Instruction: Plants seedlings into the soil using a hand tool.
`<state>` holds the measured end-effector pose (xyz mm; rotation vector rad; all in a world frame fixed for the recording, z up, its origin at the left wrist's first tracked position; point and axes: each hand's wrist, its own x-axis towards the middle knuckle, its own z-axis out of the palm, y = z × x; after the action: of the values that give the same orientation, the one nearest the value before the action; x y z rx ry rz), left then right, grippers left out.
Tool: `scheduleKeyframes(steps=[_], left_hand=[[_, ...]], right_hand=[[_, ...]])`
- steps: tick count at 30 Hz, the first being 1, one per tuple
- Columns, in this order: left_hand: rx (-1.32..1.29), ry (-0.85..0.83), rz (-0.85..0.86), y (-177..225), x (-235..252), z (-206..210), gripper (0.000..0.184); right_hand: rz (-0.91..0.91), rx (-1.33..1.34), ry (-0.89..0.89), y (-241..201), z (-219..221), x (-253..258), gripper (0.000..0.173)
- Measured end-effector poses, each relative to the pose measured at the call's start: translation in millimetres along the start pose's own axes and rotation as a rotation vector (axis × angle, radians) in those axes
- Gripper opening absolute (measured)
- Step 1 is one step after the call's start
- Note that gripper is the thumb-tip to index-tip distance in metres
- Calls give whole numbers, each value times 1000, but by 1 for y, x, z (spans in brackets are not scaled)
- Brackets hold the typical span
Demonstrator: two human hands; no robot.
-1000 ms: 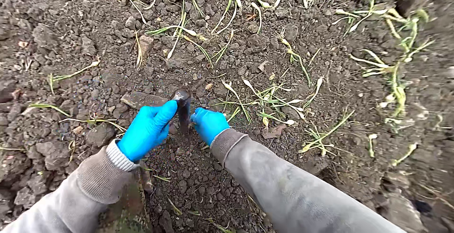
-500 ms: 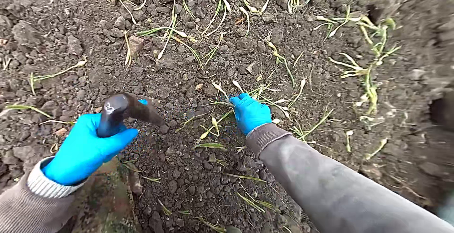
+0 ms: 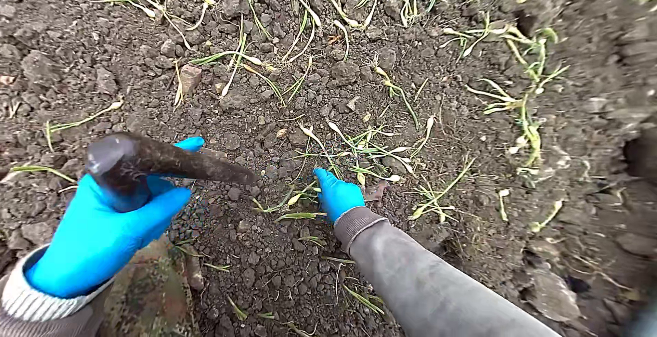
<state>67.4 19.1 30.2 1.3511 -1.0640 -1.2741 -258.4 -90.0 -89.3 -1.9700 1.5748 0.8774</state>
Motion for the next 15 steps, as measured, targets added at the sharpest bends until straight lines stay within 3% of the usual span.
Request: scheduleKeyframes(steps=[2, 4, 6, 8, 9, 12, 15], left_hand=[[239, 69, -45, 6, 8, 6, 27], [410, 72, -228, -16, 18, 12, 7], [298, 21, -371, -50, 24, 6, 21], [117, 39, -423, -59, 24, -2, 2], [61, 58, -431, -56, 21, -5, 17], [17, 131, -273, -37, 12, -13, 38], [108, -59, 93, -46, 2, -51, 47]], right_hand=[[37, 45, 23, -1, -2, 2, 59], [59, 77, 66, 0, -5, -1, 58], [76, 99, 126, 2, -9, -4, 56], [100, 103, 157, 6, -9, -5, 45], [103, 109, 162, 7, -7, -6, 38], [66, 112, 134, 9, -2, -10, 33], [36, 73, 79, 8, 8, -14, 44]])
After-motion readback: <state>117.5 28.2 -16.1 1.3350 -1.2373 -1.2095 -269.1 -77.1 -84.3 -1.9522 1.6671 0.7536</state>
